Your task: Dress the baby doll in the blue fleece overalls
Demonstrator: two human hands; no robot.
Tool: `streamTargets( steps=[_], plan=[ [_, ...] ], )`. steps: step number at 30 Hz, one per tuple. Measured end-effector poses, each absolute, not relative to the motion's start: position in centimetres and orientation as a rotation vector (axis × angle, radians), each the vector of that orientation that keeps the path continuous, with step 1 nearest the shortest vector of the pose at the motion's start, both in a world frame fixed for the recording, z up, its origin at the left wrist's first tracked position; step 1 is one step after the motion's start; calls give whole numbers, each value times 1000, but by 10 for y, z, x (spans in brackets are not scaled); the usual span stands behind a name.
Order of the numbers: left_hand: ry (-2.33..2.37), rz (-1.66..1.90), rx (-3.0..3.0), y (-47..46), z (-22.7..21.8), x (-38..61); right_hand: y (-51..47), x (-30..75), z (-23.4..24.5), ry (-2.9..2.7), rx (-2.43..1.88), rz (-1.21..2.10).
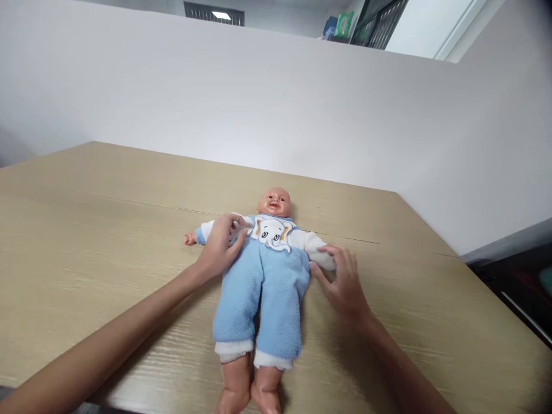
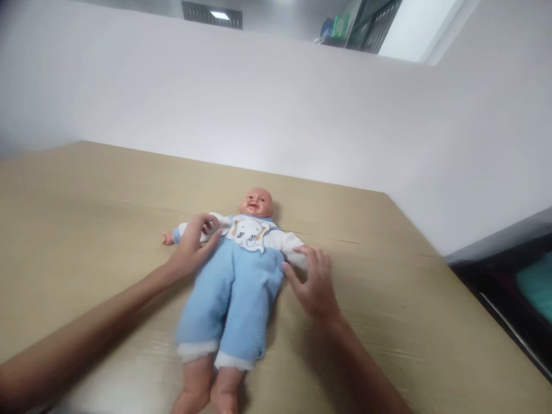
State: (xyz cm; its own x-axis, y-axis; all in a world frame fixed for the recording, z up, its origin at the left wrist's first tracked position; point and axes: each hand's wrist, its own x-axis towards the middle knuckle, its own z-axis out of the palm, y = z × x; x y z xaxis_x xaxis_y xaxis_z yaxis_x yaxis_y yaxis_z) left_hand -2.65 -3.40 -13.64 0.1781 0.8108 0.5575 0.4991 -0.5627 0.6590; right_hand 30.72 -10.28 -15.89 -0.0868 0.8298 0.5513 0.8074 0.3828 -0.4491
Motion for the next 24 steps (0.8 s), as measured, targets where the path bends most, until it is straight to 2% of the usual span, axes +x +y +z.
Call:
streamTargets(
  steps=[3,6,10,13,18,24],
  plan=[
    [1021,1239,2357,-36,-107,4,-99,345,-169,-1968,-1454,-147],
    [757,1025,2529,-28,-88,47,-91,377,-180,-2041,-1477,-85],
    [657,678,2703,-7,-91,103,-94,378,-171,-1911,-1442,-73],
    [701,490,2777,2,-101,123,-104,351,-158,-1640,-1338,188],
    [748,722,2652,3,-110,116,-113,322,-168,-1255,-1295,763],
    [649,1125,2148,6,-113,97,-109,311,-181,-1748,-1304,775]
  ],
)
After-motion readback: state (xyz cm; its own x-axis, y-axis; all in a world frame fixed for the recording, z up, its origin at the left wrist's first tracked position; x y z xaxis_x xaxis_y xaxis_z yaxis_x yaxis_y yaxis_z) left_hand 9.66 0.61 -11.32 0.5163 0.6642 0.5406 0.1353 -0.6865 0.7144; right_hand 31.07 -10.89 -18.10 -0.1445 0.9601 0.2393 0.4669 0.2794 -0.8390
